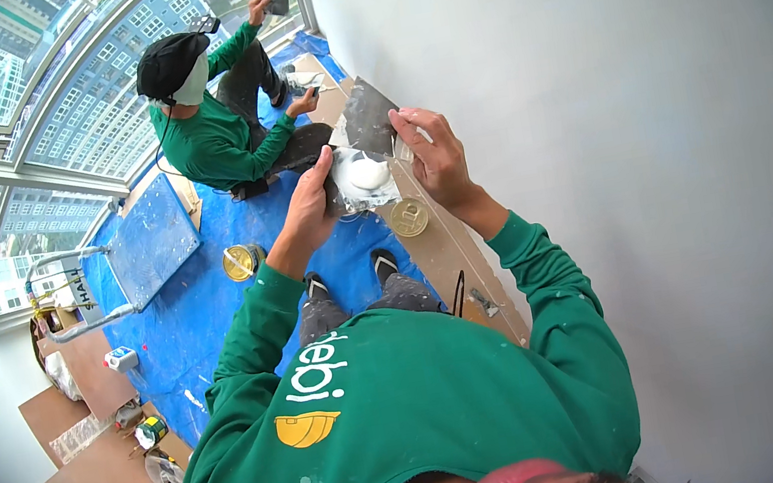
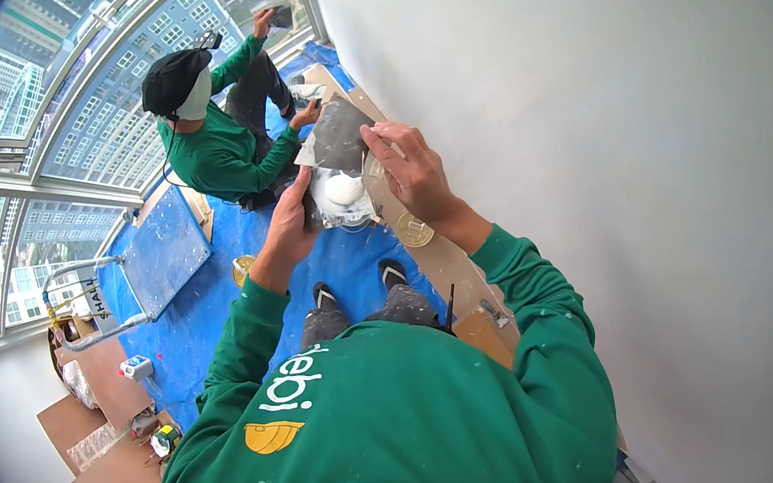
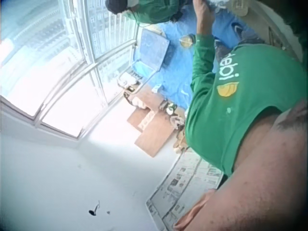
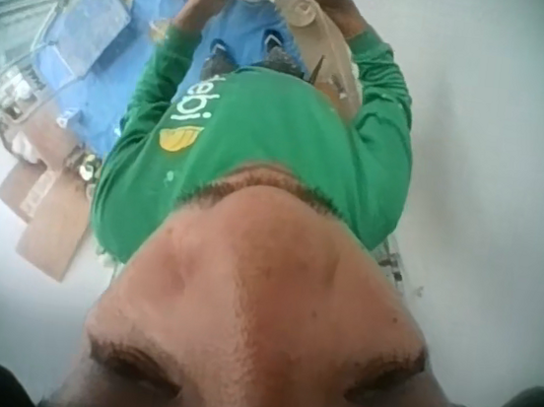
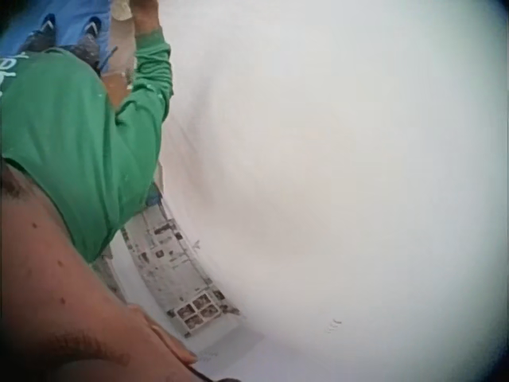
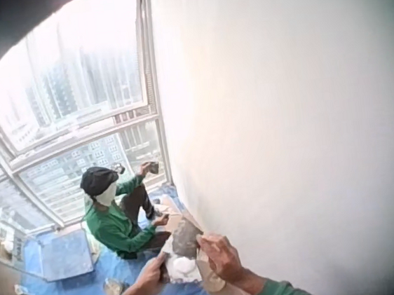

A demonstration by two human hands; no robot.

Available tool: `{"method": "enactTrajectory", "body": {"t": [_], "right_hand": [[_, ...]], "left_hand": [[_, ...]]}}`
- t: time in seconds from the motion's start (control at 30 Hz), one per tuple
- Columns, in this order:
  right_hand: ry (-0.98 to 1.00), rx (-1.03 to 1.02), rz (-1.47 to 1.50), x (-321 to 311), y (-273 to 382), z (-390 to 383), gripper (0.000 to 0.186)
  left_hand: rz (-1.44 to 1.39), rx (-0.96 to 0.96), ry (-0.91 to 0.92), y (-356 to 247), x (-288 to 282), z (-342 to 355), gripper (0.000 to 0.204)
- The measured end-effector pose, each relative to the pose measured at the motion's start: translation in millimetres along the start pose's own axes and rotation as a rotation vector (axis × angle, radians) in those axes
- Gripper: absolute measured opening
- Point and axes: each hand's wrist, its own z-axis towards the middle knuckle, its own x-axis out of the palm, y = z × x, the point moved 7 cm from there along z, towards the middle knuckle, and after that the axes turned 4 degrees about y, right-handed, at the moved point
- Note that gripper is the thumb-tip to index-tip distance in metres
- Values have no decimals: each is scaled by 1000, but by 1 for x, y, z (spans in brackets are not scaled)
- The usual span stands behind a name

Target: The person applies plaster to a white wall using two putty knives, frequently dipping one knife into a bucket of white compound to reload and then smoothing the material over the wall surface.

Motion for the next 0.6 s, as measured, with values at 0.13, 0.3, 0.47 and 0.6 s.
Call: {"method": "enactTrajectory", "body": {"t": [0.13,0.3,0.47,0.6], "right_hand": [[-33,42,-135,5,4,4,56],[-113,183,-175,15,8,-5,57],[-430,508,83,20,19,-12,17],[-679,762,417,34,46,-11,25]], "left_hand": [[-130,124,75,-15,27,1,45],[-67,152,126,-44,25,-1,45],[-29,226,131,-96,18,-2,42],[-12,217,233,-111,11,12,48]]}}
